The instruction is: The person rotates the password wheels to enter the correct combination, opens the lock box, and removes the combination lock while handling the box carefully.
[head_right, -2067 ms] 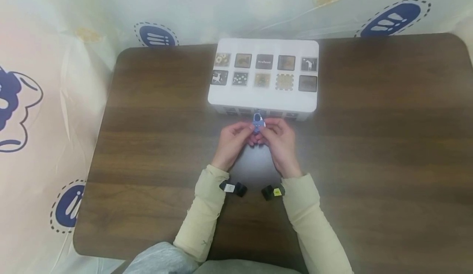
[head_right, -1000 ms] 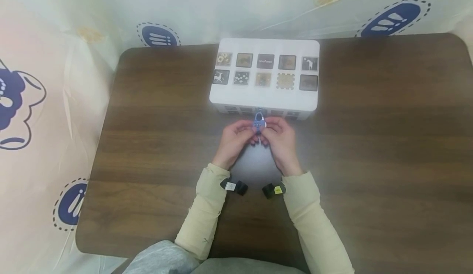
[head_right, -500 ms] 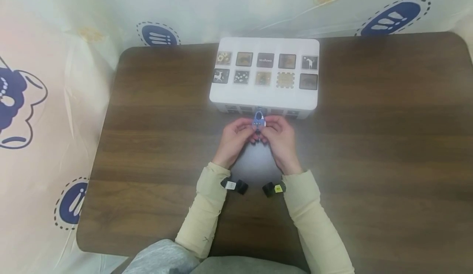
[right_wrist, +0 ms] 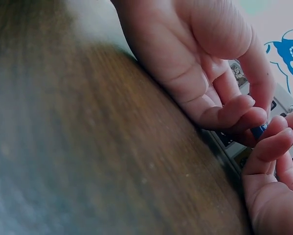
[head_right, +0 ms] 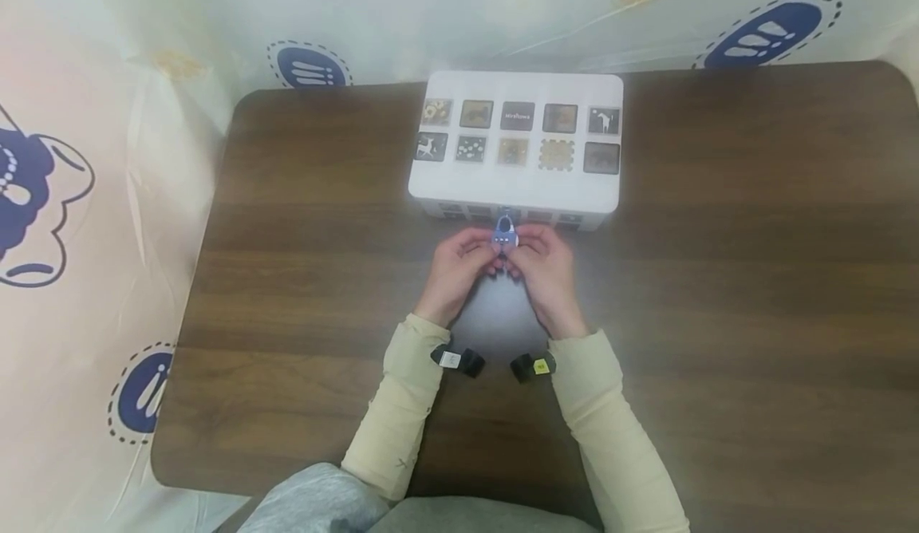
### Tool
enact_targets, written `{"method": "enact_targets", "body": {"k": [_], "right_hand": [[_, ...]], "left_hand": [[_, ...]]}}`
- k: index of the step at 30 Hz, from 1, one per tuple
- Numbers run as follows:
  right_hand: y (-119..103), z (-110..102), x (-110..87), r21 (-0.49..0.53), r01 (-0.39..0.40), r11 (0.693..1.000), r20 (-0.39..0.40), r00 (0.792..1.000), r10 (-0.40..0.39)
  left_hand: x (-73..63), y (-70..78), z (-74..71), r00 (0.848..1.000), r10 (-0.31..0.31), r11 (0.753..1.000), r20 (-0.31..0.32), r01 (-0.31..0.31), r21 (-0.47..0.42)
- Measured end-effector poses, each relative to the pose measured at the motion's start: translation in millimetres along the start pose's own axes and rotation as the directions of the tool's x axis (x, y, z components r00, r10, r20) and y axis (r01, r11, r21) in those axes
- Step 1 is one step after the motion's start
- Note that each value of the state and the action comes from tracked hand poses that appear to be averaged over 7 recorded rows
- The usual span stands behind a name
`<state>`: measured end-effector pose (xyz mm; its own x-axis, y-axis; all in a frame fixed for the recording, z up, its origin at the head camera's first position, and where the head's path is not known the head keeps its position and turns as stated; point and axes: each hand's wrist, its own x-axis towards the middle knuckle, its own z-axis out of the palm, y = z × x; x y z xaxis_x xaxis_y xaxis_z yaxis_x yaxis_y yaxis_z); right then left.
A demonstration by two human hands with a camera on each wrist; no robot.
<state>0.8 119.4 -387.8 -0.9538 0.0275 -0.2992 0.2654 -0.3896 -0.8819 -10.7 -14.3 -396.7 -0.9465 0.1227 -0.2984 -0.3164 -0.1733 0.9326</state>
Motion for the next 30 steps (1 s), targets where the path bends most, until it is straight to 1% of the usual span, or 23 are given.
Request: {"method": "enact_targets", "body": {"k": [3, 7, 12, 16, 19, 22, 25, 30], "right_hand": [[-1.1, -1.0, -1.0, 0.032, -0.016, 0.999, 0.016, 1.000, 0.015], [-3.0, -3.5, -2.8, 0.106, -0.054, 0.993, 0.056, 0.997, 0.049], [-4.2, -7.2, -2.7, 0.172, -0.100, 0.980, 0.101, 0.991, 0.083], [-4.2, -9.0, -1.6, 0.186, -0.122, 0.975, 0.118, 0.988, 0.101], [-4.5, -9.8, -1.1, 0.200, -0.139, 0.970, 0.130, 0.985, 0.114], [-5.0, -10.0, -1.0, 0.228, -0.148, 0.962, 0.141, 0.983, 0.118], [-5.4, -9.8, -0.7, 0.253, -0.152, 0.955, 0.145, 0.982, 0.118], [-4.8, -9.7, 0.5, 0.255, -0.159, 0.954, 0.138, 0.982, 0.127]], "left_hand": [[-0.8, -0.5, -0.5, 1.000, 0.008, 1.000, 0.011, -0.008, -0.009], [-2.5, -1.2, -1.6, 0.999, 0.028, 0.999, 0.033, -0.028, -0.017], [-4.5, -0.1, -0.9, 0.997, 0.069, 0.998, 0.043, -0.068, -0.006], [-5.5, 0.5, 0.9, 0.992, 0.122, 0.991, 0.032, -0.123, 0.042], [-6.5, 0.1, 2.8, 0.985, 0.173, 0.981, 0.010, -0.173, 0.090], [-7.5, -0.7, 5.0, 0.978, 0.210, 0.971, -0.012, -0.208, 0.116], [-7.9, -1.2, 6.8, 0.975, 0.223, 0.969, -0.027, -0.218, 0.113], [-8.1, -0.9, 7.0, 0.977, 0.214, 0.971, -0.027, -0.209, 0.111]]}}
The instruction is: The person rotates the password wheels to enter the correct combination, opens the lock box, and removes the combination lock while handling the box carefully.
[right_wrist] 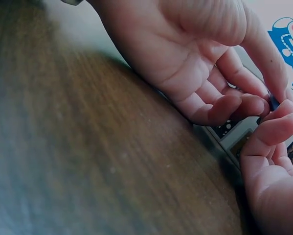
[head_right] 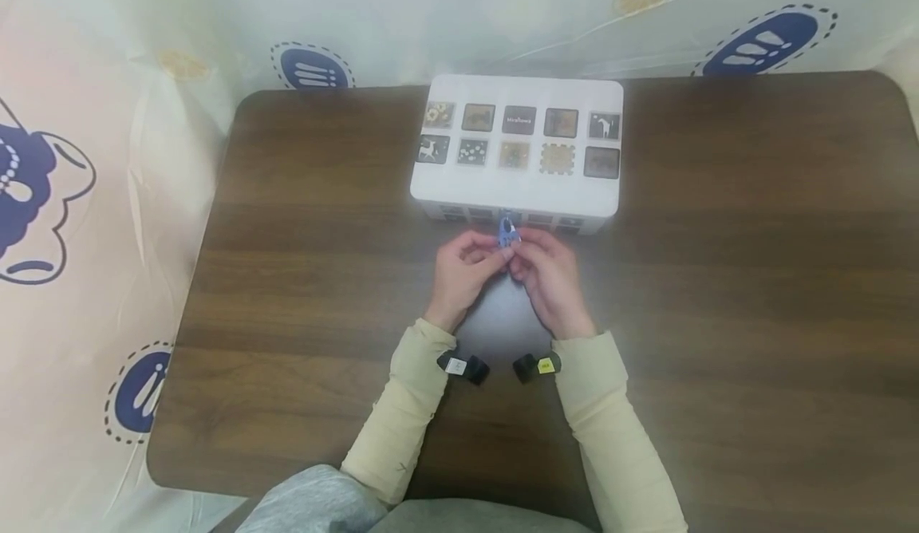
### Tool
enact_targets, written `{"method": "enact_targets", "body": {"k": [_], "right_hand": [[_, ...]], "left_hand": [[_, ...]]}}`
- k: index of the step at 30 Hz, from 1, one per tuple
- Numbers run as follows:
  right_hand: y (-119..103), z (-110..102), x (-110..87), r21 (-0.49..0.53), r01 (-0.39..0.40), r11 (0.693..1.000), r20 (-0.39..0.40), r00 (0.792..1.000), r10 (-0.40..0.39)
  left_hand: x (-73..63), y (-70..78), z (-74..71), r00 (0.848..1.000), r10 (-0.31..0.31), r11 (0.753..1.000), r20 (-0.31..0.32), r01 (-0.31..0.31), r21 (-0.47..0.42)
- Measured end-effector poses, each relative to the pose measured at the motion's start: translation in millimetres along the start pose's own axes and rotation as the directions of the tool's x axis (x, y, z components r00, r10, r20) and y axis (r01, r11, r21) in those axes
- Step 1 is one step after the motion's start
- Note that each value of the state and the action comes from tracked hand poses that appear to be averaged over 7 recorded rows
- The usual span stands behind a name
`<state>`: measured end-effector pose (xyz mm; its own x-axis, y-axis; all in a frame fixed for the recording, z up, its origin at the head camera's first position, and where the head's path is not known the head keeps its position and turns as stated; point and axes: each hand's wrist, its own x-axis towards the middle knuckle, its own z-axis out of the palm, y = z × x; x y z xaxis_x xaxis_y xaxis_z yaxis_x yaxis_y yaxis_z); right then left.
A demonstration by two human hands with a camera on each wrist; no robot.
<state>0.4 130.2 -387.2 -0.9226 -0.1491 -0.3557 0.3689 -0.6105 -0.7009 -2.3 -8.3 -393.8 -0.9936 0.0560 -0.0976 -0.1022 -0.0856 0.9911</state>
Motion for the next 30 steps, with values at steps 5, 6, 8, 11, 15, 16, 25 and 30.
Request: {"method": "enact_targets", "body": {"k": [5, 6, 8, 11, 15, 16, 25, 30], "right_hand": [[1, 0, 0.4, 0.000, -0.002, 1.000, -0.002, 1.000, 0.002], [1, 0, 0.4, 0.001, -0.001, 1.000, -0.002, 1.000, 0.001], [1, 0, 0.5, 0.001, 0.005, 1.000, -0.001, 1.000, -0.005], [1, 0, 0.4, 0.003, 0.013, 1.000, 0.002, 1.000, -0.013], [0, 0, 0.2, 0.006, 0.022, 1.000, 0.007, 1.000, -0.022], [0, -1, 0.1, 0.007, 0.024, 1.000, 0.008, 1.000, -0.024], [0, -2, -0.2, 0.007, 0.043, 0.999, -0.005, 0.999, -0.043], [2, -3, 0.2, 0.003, 0.058, 0.998, -0.014, 0.998, -0.058]], "left_hand": [[1.0, -1.9, -2.1, 0.999, -0.030, 0.999, 0.018, 0.031, -0.025], [1.6, -2.7, -2.8, 0.999, -0.043, 0.998, 0.024, 0.044, -0.047], [3.0, -4.2, -4.9, 0.997, -0.065, 0.993, 0.038, 0.068, -0.098], [4.2, -4.5, -8.1, 0.992, -0.110, 0.975, 0.066, 0.121, -0.188], [5.0, -2.8, -11.3, 0.970, -0.212, 0.921, 0.115, 0.238, -0.308], [5.1, -2.3, -11.8, 0.962, -0.243, 0.902, 0.127, 0.272, -0.335], [1.8, 0.9, -8.5, 0.986, -0.168, 0.967, 0.011, 0.167, -0.191], [-1.5, 2.0, -9.3, 1.000, 0.016, 1.000, -0.022, -0.016, -0.018]]}}
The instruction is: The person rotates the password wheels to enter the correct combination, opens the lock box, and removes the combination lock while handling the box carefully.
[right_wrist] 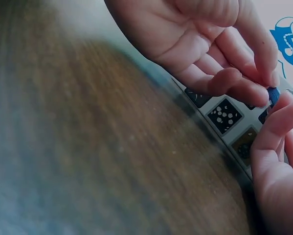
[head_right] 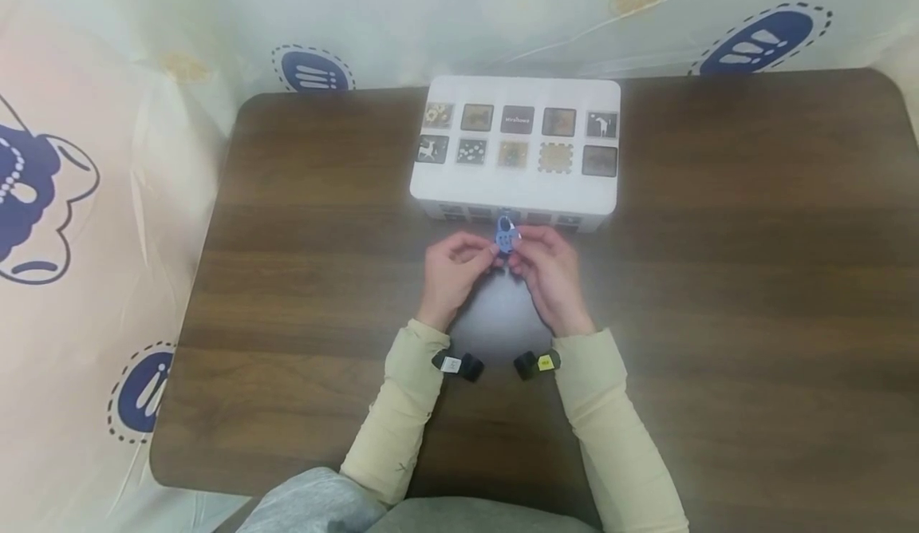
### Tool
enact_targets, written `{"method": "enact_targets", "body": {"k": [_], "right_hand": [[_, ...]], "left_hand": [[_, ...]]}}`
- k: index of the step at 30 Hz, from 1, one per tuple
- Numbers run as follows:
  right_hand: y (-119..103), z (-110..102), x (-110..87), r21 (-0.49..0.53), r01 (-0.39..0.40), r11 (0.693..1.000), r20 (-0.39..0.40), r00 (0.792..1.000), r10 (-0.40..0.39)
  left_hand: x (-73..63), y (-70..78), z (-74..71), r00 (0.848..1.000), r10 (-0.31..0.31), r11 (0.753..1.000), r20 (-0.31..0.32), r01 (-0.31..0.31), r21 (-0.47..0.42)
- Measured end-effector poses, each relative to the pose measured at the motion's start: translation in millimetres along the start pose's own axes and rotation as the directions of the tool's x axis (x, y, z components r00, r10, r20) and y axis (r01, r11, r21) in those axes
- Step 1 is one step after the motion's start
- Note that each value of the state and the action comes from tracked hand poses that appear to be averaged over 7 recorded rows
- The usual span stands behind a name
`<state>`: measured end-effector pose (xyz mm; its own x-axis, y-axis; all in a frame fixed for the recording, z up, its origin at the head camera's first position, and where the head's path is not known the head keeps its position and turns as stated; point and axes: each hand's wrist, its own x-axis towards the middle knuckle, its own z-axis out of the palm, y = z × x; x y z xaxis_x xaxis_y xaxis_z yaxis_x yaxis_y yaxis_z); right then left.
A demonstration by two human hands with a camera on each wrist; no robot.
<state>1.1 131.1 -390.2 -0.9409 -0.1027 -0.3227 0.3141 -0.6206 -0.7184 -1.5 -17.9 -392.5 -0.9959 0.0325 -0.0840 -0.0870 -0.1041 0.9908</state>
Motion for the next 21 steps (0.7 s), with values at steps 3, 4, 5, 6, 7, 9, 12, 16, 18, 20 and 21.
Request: {"method": "enact_targets", "body": {"k": [3, 4, 5, 6, 7, 9, 12, 16, 18, 20, 21], "right_hand": [[1, -1, 0.8, -0.011, 0.013, 1.000, -0.009, 1.000, -0.013], [2, -1, 1.0, -0.018, 0.016, 1.000, -0.010, 1.000, -0.017], [2, -1, 1.1, -0.024, 0.021, 0.999, -0.011, 1.000, -0.021], [2, -1, 1.1, -0.028, 0.026, 0.999, -0.009, 1.000, -0.026], [2, -1, 1.1, -0.025, 0.032, 0.999, -0.008, 0.999, -0.033], [3, 0, 0.8, -0.012, 0.046, 0.999, -0.001, 0.999, -0.046], [3, 0, 0.2, 0.009, 0.058, 0.998, 0.006, 0.998, -0.058], [4, 1, -0.4, 0.021, 0.063, 0.998, 0.010, 0.998, -0.063], [4, 1, -0.6, 0.024, 0.061, 0.998, 0.011, 0.998, -0.062], [4, 2, -0.7, 0.024, 0.064, 0.998, 0.011, 0.998, -0.065], [3, 2, -0.8, 0.019, 0.066, 0.998, 0.010, 0.998, -0.066]], "left_hand": [[-0.9, 1.1, -1.0, 1.000, 0.023, 0.999, -0.013, -0.023, 0.023], [-1.2, 1.9, -1.1, 0.999, 0.025, 0.999, -0.021, -0.025, 0.031], [-1.8, 3.5, -1.0, 0.999, 0.025, 0.999, -0.030, -0.024, 0.035], [-2.9, 6.8, -0.5, 0.999, 0.025, 0.999, -0.039, -0.023, 0.037], [-4.2, 10.9, 0.1, 0.999, 0.022, 0.999, -0.047, -0.020, 0.041], [-6.1, 17.8, 1.3, 0.998, 0.015, 0.999, -0.065, -0.012, 0.047], [-7.3, 21.9, 2.9, 0.995, -0.005, 0.999, -0.098, 0.010, 0.046], [-3.9, 12.8, 2.3, 0.991, -0.067, 0.998, -0.114, 0.067, -0.007], [-3.5, 10.7, 1.7, 0.990, -0.090, 0.996, -0.106, 0.088, -0.026], [-2.1, 6.1, 1.1, 0.992, -0.090, 0.996, -0.092, 0.089, -0.018], [-2.0, 5.0, 1.1, 0.993, -0.083, 0.997, -0.087, 0.082, -0.006]]}}
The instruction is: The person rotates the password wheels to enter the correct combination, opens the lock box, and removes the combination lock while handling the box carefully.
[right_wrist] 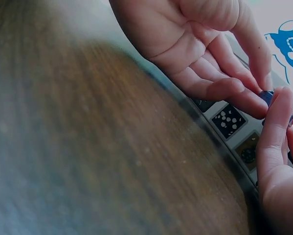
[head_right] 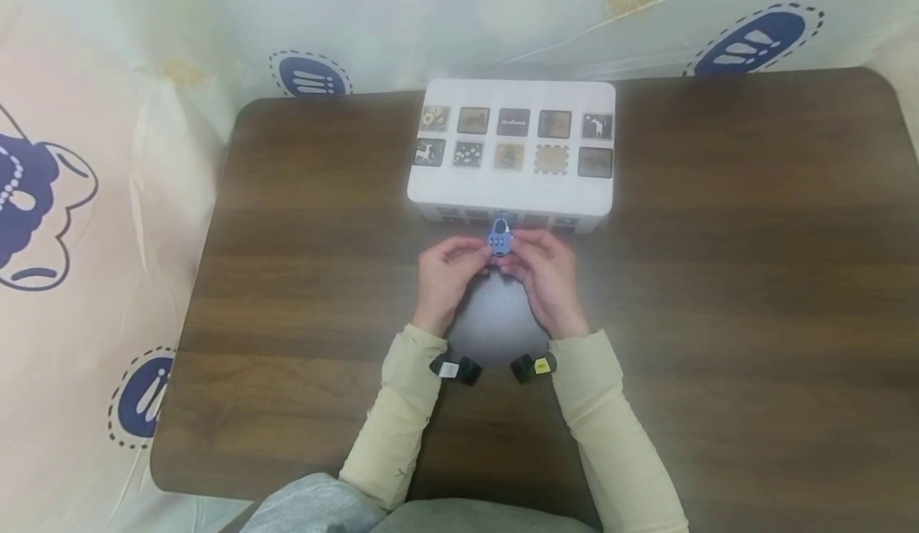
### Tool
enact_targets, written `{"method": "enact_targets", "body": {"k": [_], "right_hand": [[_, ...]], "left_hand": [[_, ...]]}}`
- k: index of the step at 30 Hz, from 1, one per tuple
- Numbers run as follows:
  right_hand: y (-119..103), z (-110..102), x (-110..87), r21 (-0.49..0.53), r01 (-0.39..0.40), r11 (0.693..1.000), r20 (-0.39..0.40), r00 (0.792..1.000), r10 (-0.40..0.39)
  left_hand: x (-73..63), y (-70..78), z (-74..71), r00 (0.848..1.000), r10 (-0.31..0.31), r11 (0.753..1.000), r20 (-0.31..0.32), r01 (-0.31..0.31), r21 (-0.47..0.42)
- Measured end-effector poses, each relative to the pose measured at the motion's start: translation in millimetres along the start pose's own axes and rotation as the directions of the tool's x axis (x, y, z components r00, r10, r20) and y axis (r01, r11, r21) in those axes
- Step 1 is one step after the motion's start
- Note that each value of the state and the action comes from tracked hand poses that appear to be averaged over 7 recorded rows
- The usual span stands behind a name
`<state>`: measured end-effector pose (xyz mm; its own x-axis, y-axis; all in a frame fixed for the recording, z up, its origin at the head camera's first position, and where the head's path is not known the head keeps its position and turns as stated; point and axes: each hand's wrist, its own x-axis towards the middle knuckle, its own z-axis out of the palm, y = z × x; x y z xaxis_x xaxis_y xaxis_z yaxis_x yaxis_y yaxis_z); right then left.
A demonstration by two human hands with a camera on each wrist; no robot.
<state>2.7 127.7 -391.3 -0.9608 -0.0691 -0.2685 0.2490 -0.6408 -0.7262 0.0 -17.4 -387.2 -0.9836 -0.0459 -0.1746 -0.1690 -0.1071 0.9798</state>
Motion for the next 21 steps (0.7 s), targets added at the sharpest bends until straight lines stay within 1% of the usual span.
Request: {"method": "enact_targets", "body": {"k": [4, 8, 16, 21], "right_hand": [[0.1, 0.4, -0.3, -0.011, 0.002, 1.000, -0.004, 1.000, -0.002], [-0.9, 1.2, -0.3, -0.025, 0.009, 1.000, -0.008, 1.000, -0.009], [-3.1, 0.7, -0.7, -0.021, -0.009, 1.000, -0.008, 1.000, 0.009], [-0.1, -0.6, 0.4, -0.016, 0.000, 1.000, -0.008, 1.000, -0.001]], "left_hand": [[-1.3, -1.3, -0.2, 0.999, 0.033, 0.999, 0.008, -0.033, 0.040], [-1.8, -0.8, 1.1, 0.998, 0.054, 0.997, -0.012, -0.054, 0.046], [-2.4, -1.3, 4.1, 0.997, 0.066, 0.998, -0.042, -0.065, 0.028], [-1.7, -2.1, 3.0, 0.997, 0.053, 0.998, -0.057, -0.051, 0.034]]}}
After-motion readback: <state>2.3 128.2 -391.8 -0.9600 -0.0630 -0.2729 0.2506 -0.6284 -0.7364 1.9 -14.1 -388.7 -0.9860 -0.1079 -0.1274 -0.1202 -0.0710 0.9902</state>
